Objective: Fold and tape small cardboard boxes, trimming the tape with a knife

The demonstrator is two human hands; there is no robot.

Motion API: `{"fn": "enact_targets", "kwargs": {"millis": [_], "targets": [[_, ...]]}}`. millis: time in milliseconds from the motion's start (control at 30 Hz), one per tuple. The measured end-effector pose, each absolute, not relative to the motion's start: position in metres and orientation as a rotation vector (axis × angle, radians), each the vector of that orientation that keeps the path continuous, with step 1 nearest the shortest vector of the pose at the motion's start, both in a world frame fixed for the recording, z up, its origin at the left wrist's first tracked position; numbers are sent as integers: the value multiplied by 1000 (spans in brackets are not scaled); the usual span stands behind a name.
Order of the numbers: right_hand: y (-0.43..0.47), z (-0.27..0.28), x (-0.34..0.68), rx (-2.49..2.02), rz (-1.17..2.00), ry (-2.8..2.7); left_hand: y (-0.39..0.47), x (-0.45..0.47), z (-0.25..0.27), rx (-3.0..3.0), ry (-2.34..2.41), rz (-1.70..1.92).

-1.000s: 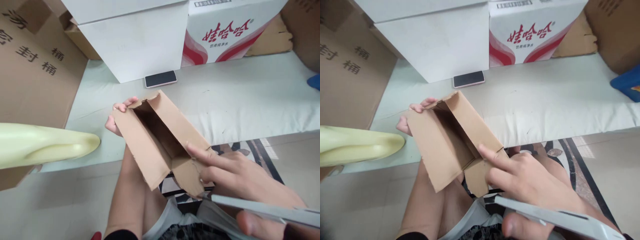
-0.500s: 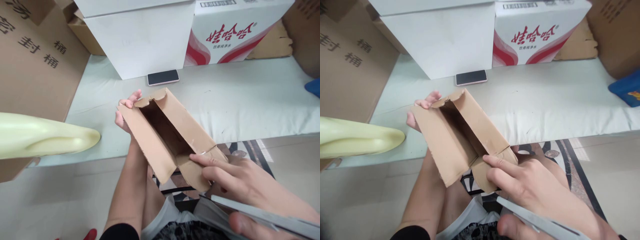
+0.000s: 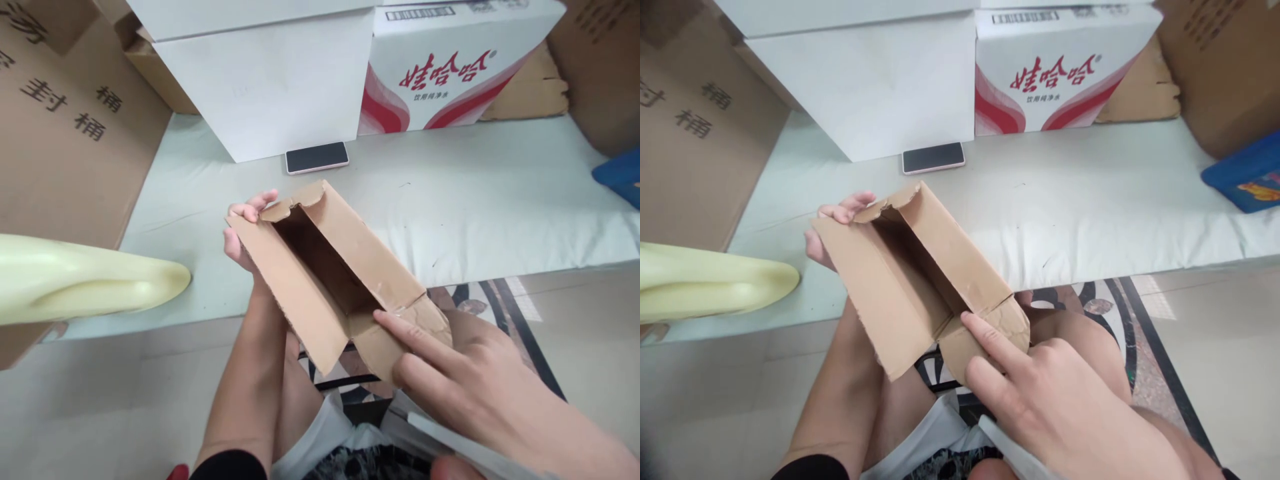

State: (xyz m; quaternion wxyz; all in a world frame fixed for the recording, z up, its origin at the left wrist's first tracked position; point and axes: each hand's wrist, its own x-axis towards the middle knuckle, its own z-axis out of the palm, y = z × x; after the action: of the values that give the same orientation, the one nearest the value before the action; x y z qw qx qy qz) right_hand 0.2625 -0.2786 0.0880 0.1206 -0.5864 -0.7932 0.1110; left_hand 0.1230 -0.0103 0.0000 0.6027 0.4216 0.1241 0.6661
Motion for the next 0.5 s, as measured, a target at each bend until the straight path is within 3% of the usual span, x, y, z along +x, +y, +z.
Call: {"fn": "enact_targets", "kwargs": {"millis": [200, 500], "targets": [[-273, 102, 249, -1775, 268, -2490, -11, 121, 3, 1002, 290, 1501], [-271, 103, 250, -1839, 455, -2486, -6, 126, -1, 1074, 358, 1555]]}}
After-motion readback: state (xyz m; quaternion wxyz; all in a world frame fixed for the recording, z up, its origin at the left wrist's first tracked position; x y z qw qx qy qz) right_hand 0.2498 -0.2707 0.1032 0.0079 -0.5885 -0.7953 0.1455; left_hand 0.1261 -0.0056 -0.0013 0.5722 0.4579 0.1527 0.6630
